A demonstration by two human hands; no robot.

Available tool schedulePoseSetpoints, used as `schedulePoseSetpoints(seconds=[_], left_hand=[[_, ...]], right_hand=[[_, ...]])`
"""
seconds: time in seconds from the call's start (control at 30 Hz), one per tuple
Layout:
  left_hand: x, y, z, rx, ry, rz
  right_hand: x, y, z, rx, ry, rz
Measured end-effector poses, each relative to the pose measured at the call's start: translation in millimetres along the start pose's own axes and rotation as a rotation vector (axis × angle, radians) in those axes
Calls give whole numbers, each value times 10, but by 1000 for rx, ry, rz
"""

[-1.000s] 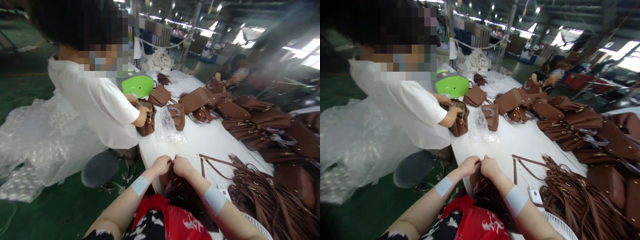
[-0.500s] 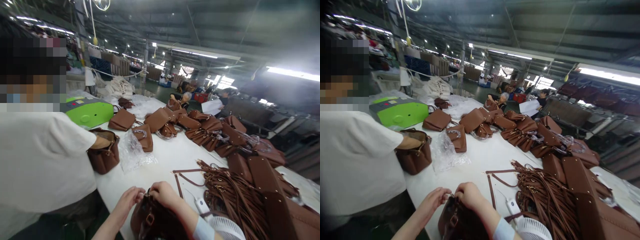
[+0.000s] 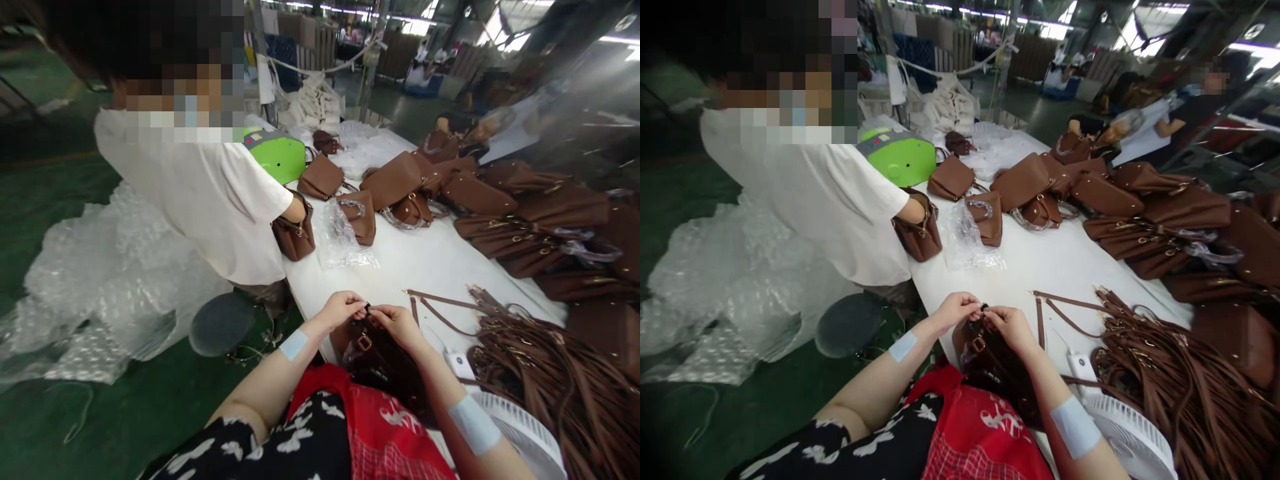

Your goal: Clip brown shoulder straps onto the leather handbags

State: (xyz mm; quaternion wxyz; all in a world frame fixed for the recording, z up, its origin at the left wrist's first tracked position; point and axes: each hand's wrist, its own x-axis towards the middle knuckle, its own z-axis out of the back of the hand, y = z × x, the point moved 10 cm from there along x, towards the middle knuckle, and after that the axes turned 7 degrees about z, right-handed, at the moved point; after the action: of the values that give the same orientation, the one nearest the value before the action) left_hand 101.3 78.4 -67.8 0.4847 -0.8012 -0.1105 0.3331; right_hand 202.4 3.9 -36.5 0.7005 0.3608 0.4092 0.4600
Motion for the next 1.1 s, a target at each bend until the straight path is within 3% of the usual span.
schedulePoseSetpoints(seconds=[0.1, 0.27, 0.73, 1.1], left_hand=[[-37, -41, -42, 101, 41, -30], [-53, -107, -21, 270, 5, -101], [-102, -214, -35, 477, -105, -217], [-154, -341, -81, 625, -100, -288]], right_hand=[[-6, 141, 12, -146, 30, 85], [-5, 251, 19, -276, 69, 150], [-4, 322, -1, -324, 80, 197], [-18, 372, -27, -371, 110, 206]])
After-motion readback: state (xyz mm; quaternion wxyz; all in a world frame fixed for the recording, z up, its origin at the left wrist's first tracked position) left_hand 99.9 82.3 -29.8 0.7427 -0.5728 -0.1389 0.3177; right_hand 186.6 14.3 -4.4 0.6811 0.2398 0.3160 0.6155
